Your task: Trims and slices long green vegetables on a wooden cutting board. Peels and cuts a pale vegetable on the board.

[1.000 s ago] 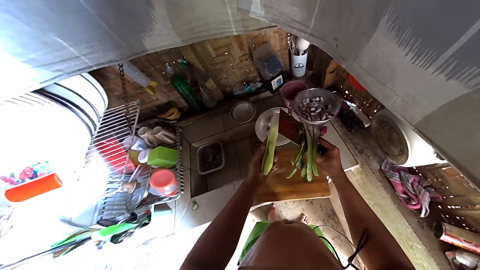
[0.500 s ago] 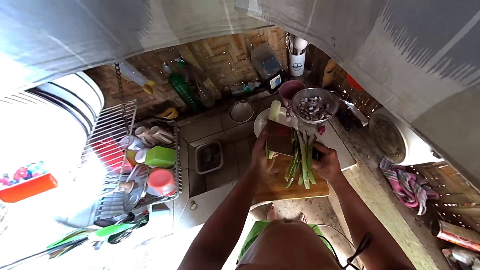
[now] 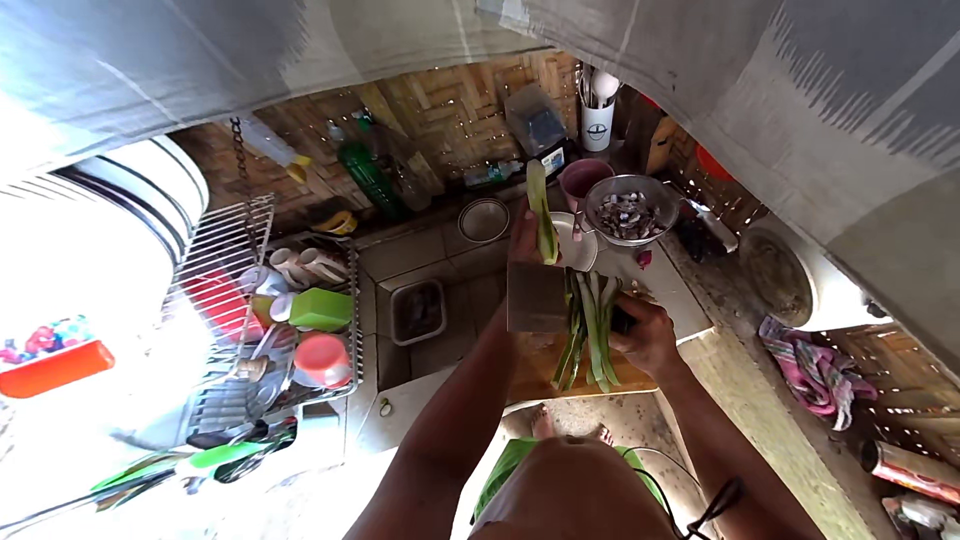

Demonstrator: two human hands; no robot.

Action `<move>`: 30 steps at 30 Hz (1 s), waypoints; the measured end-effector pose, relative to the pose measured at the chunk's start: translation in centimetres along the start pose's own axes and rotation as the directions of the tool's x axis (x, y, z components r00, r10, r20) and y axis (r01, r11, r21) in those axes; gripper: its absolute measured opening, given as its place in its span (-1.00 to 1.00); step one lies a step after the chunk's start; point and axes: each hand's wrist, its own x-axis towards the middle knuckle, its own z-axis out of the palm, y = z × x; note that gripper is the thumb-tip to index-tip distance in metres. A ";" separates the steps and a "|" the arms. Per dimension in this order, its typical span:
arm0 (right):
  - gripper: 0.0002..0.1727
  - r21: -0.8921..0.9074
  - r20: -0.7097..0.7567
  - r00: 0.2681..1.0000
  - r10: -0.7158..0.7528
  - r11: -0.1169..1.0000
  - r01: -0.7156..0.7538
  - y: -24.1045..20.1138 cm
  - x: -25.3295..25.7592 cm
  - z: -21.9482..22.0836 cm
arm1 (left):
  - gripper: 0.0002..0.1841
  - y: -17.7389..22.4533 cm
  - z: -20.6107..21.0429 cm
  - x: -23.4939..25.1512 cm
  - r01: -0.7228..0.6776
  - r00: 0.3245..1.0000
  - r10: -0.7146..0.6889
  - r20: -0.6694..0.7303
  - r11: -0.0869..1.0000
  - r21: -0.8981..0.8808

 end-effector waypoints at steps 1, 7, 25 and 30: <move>-0.36 -0.009 -0.002 1.000 0.007 1.000 -0.007 0.0 0.0 -0.1 | -0.44 -0.1 0.2 -0.1 0.005 1.000 -0.005 -0.025 1.000 0.001; -0.33 -0.003 -0.012 1.000 0.013 1.000 -0.013 0.4 0.2 0.0 | -0.39 -1.3 0.0 0.2 -0.070 0.997 0.070 -0.038 0.997 0.012; -0.32 -0.065 -0.067 0.997 -0.036 0.997 0.032 0.3 0.5 0.2 | -0.38 -1.9 -0.7 0.8 -0.094 0.980 0.142 -0.137 0.946 0.309; -0.32 -0.069 -0.084 0.996 -0.039 0.997 0.033 0.4 0.6 0.4 | -0.45 4.1 4.8 -3.6 0.146 0.969 -0.038 -0.243 0.883 0.446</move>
